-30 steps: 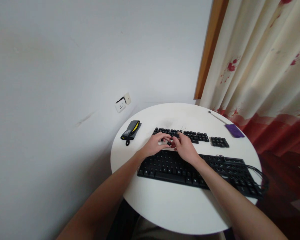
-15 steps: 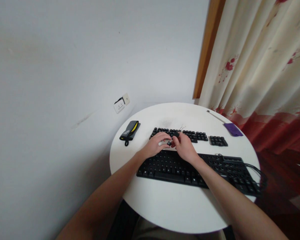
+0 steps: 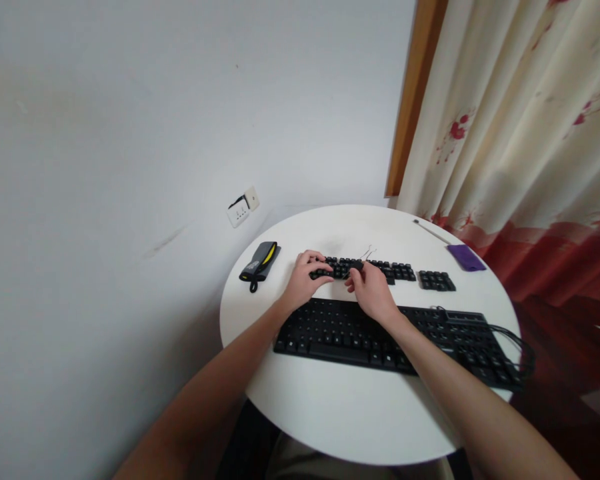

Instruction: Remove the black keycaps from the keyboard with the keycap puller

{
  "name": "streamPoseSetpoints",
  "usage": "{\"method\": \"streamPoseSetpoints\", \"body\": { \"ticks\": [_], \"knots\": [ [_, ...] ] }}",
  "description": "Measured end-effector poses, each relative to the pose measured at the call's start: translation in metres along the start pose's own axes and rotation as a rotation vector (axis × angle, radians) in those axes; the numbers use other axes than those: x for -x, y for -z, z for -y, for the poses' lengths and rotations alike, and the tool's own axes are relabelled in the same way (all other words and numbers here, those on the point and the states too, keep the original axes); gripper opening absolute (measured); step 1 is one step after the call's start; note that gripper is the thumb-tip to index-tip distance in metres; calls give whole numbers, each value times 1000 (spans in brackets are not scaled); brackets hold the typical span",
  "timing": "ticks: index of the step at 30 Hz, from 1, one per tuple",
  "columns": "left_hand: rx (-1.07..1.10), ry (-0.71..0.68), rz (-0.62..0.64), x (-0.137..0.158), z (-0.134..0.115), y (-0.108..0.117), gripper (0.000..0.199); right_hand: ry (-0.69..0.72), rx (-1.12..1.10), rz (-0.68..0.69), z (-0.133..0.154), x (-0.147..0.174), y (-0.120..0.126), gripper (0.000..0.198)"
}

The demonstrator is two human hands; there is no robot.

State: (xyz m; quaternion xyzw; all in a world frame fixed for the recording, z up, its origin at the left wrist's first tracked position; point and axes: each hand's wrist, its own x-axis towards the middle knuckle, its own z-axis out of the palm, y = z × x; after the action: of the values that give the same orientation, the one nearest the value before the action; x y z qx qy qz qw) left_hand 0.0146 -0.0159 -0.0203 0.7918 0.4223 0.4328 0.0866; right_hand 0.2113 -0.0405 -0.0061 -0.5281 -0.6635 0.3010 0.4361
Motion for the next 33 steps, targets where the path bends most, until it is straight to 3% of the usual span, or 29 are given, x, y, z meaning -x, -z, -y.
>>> {"method": "streamPoseSetpoints", "body": {
  "ticks": [6,9,21,33],
  "knots": [
    [-296,114,198,2,18,-8,18,25,24,-32,-2,-1,-1,17],
    [-359,146,231,2,19,-11,19,20,17,-25,-3,-2,-2,17],
    [-397,224,166,1,14,-11,53,31,-36,-45,-2,-4,0,18],
    [-404,228,105,2,22,-15,53,38,-27,-33,-1,-4,-1,18]
  ]
}}
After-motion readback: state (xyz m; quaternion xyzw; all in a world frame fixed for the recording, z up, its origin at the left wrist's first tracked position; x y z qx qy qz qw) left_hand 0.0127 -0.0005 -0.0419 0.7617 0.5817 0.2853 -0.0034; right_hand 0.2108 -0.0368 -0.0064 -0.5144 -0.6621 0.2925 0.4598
